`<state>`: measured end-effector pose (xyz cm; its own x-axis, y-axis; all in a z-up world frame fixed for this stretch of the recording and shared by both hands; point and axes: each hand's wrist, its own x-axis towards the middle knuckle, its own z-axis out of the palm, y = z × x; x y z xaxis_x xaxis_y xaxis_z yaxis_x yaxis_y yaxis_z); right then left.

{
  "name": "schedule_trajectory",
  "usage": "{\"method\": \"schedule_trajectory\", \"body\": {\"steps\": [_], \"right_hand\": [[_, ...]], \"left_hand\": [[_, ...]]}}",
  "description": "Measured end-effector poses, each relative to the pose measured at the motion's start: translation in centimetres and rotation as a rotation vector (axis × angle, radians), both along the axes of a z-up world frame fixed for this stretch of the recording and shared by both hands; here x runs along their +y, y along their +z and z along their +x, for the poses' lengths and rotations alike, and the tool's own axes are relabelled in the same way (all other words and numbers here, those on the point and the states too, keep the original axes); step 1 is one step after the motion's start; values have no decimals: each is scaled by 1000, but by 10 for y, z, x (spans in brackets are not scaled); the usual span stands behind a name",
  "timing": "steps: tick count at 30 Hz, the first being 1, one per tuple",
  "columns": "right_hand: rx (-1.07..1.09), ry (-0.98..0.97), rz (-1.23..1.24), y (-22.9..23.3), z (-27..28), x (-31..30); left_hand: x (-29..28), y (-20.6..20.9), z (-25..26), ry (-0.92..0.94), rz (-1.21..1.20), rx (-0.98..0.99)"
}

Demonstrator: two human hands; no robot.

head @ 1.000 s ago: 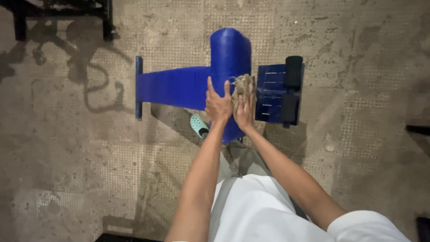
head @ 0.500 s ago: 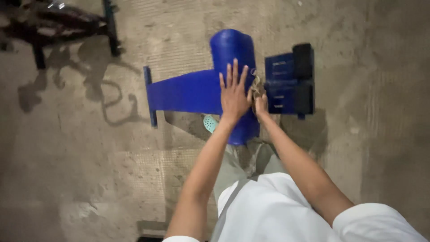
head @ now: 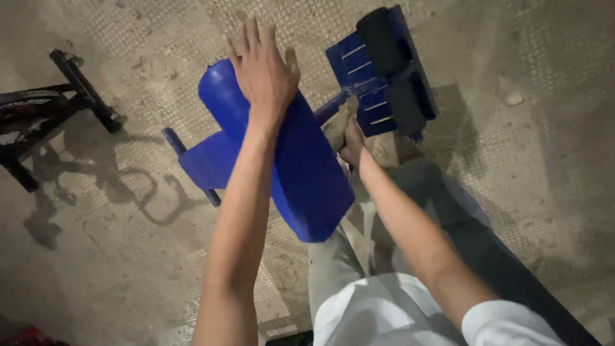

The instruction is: Cleaning a gym bench and its components with a cloth.

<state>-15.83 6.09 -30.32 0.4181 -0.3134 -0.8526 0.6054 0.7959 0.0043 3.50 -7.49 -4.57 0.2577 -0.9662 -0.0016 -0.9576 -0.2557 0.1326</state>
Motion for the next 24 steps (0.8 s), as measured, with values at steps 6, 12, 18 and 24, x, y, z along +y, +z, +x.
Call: {"method": "schedule_trajectory", "body": {"steps": [6,12,18,24], "right_hand": [[250,138,-314,-29,54,16],[675,384,-731,-47,88,35],[1071,681,-1143,-47,82,49],[936,750,-1461,-3,44,23]], "left_hand": [[-9,90,12,103,349,28],[51,89,16,88,113,34],[47,90,11,148,98,43],[35,95,0,-291,353,38]]}}
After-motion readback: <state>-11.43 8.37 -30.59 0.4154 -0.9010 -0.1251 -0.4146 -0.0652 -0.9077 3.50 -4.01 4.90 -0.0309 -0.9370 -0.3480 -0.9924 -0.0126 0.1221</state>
